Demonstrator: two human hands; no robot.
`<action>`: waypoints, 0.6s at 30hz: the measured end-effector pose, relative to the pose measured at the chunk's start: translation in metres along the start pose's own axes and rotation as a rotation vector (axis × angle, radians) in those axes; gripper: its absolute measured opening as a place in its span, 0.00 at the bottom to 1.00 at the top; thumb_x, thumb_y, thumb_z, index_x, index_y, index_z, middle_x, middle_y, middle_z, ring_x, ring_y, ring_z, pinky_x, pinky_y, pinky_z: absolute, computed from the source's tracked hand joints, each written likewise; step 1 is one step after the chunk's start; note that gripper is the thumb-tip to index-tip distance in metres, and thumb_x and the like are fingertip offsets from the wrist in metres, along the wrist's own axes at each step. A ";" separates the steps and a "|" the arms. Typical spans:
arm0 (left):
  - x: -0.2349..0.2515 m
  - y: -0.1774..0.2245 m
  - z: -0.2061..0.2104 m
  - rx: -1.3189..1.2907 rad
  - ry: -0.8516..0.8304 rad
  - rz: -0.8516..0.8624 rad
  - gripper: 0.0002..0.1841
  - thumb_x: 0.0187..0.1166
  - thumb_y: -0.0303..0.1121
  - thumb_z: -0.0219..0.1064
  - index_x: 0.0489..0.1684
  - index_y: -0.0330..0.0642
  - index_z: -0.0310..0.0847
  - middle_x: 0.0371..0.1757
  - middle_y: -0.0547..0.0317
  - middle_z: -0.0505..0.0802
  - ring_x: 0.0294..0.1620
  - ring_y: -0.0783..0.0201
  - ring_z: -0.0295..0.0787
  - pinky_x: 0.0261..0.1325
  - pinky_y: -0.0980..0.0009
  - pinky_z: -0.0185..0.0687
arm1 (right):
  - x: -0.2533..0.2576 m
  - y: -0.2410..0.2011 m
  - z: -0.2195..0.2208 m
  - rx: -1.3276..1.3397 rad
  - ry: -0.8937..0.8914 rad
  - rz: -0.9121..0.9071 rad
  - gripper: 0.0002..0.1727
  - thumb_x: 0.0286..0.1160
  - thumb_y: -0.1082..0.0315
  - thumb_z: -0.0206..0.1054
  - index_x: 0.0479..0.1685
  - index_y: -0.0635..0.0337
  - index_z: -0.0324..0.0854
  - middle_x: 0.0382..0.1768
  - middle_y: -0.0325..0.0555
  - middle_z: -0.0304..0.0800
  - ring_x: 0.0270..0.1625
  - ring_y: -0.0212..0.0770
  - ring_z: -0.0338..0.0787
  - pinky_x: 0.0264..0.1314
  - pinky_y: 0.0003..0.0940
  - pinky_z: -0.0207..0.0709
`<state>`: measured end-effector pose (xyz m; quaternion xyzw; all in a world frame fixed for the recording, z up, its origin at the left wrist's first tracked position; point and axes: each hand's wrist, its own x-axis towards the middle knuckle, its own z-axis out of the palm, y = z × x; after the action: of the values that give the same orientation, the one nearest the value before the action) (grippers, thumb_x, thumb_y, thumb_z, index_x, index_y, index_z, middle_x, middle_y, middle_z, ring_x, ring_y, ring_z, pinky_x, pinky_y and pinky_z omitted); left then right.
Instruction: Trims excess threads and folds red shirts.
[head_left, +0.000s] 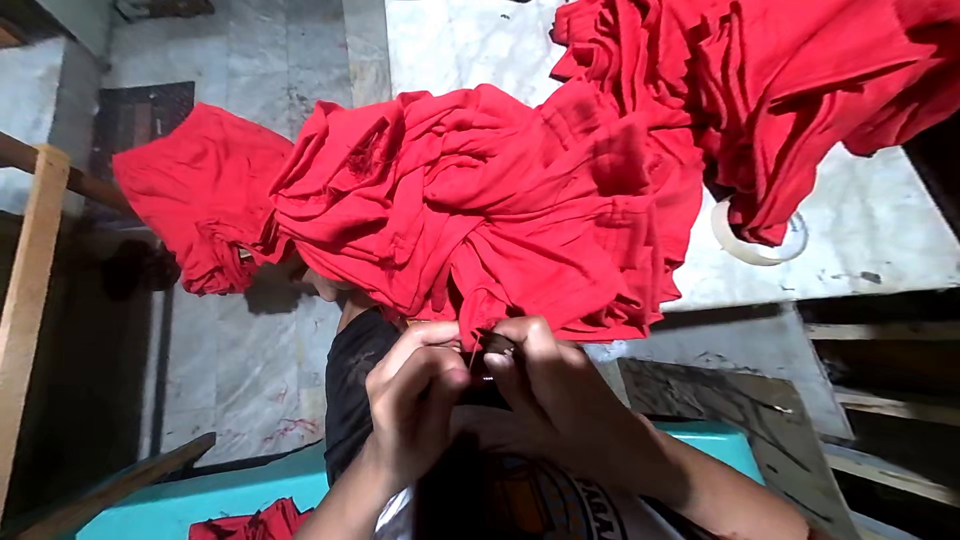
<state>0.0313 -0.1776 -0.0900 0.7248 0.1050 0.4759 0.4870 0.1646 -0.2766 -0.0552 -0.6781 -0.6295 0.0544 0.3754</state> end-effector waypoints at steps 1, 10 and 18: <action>0.000 0.000 -0.001 -0.006 0.005 -0.012 0.18 0.94 0.44 0.49 0.38 0.45 0.78 0.51 0.69 0.89 0.58 0.83 0.84 0.61 0.84 0.79 | 0.001 0.000 0.000 -0.012 0.004 0.000 0.14 0.89 0.63 0.49 0.46 0.65 0.76 0.21 0.40 0.76 0.20 0.31 0.76 0.22 0.23 0.71; -0.002 -0.001 -0.002 -0.129 0.046 -0.100 0.21 0.93 0.52 0.44 0.46 0.52 0.82 0.54 0.76 0.90 0.58 0.83 0.86 0.58 0.83 0.81 | 0.004 -0.001 -0.002 0.031 0.016 0.047 0.14 0.88 0.63 0.51 0.47 0.65 0.76 0.21 0.39 0.76 0.21 0.28 0.75 0.25 0.19 0.70; -0.007 -0.004 0.001 -0.010 -0.007 -0.272 0.10 0.84 0.29 0.63 0.43 0.28 0.85 0.35 0.62 0.90 0.34 0.83 0.86 0.39 0.85 0.85 | 0.020 0.018 -0.004 0.201 0.035 0.014 0.16 0.85 0.63 0.61 0.55 0.69 0.80 0.45 0.49 0.87 0.35 0.24 0.82 0.40 0.14 0.76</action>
<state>0.0298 -0.1806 -0.0979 0.7030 0.1983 0.4034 0.5511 0.1852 -0.2592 -0.0544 -0.6424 -0.6094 0.1082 0.4519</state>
